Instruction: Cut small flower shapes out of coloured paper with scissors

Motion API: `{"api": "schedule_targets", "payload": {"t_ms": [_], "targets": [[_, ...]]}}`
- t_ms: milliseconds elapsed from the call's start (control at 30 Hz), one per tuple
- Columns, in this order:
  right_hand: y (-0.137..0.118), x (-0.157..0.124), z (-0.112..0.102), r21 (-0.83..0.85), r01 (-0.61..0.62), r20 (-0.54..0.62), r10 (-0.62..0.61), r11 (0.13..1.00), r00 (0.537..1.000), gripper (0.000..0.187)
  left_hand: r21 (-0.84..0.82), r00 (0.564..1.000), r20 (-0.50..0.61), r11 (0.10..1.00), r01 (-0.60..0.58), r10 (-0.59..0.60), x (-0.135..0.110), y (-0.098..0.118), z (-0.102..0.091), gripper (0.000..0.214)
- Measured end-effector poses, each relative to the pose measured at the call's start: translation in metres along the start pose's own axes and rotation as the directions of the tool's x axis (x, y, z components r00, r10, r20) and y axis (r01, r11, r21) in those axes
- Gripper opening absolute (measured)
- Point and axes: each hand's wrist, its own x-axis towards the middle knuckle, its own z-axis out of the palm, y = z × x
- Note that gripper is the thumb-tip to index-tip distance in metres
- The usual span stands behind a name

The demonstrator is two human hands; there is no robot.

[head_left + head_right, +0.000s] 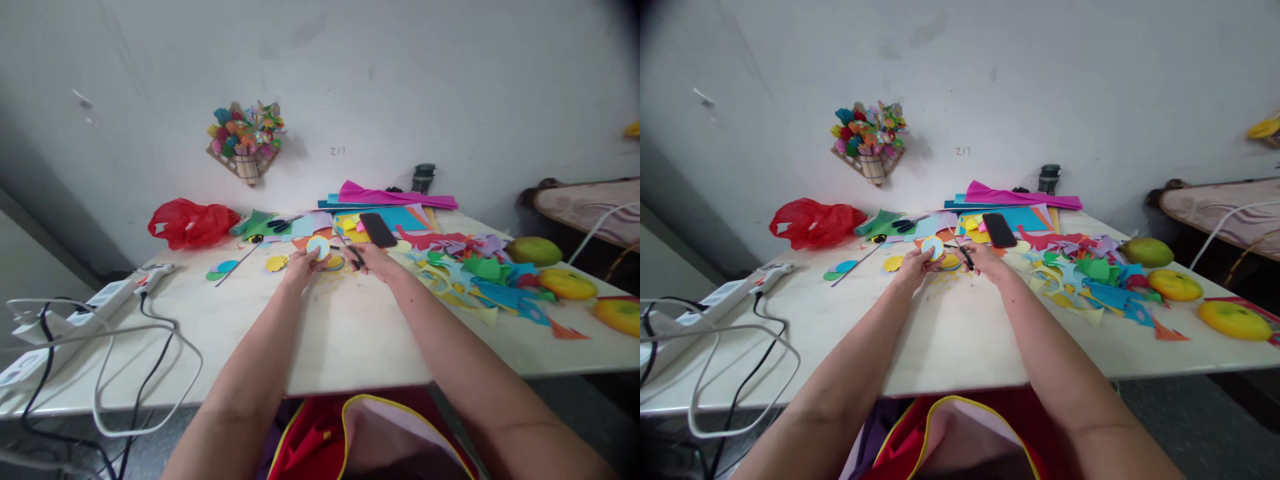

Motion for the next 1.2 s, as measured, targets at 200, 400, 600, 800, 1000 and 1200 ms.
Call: {"api": "schedule_targets", "payload": {"t_ms": [200,400,600,800,1000,1200], "targets": [[0.000,-0.005,-0.004,-0.024,-0.028,0.150,0.032,0.999,0.988,0.031,-0.041,1.000,-0.006,0.999,0.006,-0.007,-0.002,0.001,0.000,0.009],[0.004,-0.003,-0.005,0.003,-0.039,0.194,0.037,0.999,0.980,0.028,-0.080,0.999,-0.031,0.996,0.032,-0.034,-0.001,0.002,-0.001,0.015],[0.009,0.000,-0.007,0.024,-0.065,0.225,0.058,0.998,0.973,0.029,-0.098,0.998,-0.032,0.994,0.057,-0.060,0.001,0.002,-0.003,0.020],[0.005,-0.002,-0.004,0.028,-0.042,0.190,0.036,0.999,0.981,0.030,-0.094,0.997,-0.028,0.993,0.067,-0.070,0.000,0.002,-0.003,0.024],[0.007,0.005,0.001,-0.222,-0.050,-0.081,0.032,0.974,0.996,0.029,-0.075,0.996,0.005,0.993,0.087,-0.087,0.000,0.002,-0.004,0.027],[0.009,0.006,0.001,-0.851,-0.052,-0.176,-0.190,0.522,0.966,0.034,-0.046,0.995,0.048,0.995,0.093,-0.090,-0.002,0.002,-0.002,0.022]]}}
